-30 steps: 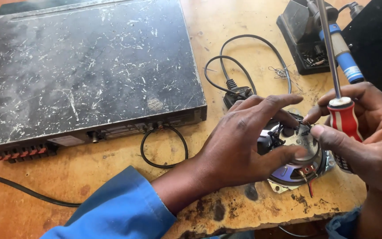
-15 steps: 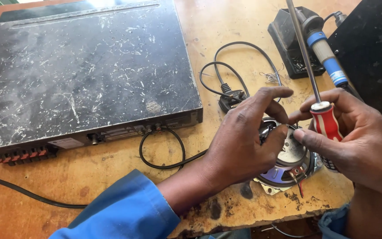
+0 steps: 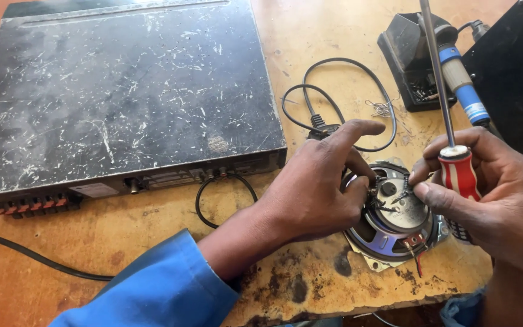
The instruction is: Disassembling the outer casing of an electronic device and inspecting a speaker driver using a screwdriver.
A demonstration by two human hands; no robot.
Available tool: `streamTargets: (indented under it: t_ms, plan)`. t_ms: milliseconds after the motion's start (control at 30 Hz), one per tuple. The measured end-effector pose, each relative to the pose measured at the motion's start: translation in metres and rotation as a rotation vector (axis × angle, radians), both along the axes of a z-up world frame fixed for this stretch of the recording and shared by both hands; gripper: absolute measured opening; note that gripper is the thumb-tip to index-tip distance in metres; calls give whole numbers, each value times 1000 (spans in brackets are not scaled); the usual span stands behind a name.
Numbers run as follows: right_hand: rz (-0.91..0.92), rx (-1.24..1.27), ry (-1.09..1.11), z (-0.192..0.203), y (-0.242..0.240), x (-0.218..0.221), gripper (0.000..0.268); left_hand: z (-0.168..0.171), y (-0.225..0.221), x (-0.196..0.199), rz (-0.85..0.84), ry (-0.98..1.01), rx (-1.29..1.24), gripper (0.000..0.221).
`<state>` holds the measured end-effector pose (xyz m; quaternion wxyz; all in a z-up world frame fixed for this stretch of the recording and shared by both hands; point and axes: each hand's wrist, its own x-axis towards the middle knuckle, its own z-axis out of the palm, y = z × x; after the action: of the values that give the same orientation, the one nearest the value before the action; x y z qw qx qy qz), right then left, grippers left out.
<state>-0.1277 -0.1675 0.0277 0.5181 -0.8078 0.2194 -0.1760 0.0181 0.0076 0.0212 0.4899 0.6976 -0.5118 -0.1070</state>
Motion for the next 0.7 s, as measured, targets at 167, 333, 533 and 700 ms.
streamTargets:
  t_ms: [167, 333, 533, 700]
  plan:
    - [-17, 31, 5, -3, 1, 1, 43, 4, 3, 2, 12, 183, 30, 70]
    - [-23, 29, 21, -2, 4, 1, 45, 3, 4, 7, -30, 327, -29, 69]
    - [-14, -44, -12, -8, 5, 1, 39, 26, 13, 15, -132, 337, 347, 55]
    - [-32, 14, -8, -9, 9, 2, 42, 15, 12, 17, -196, 150, 328, 72]
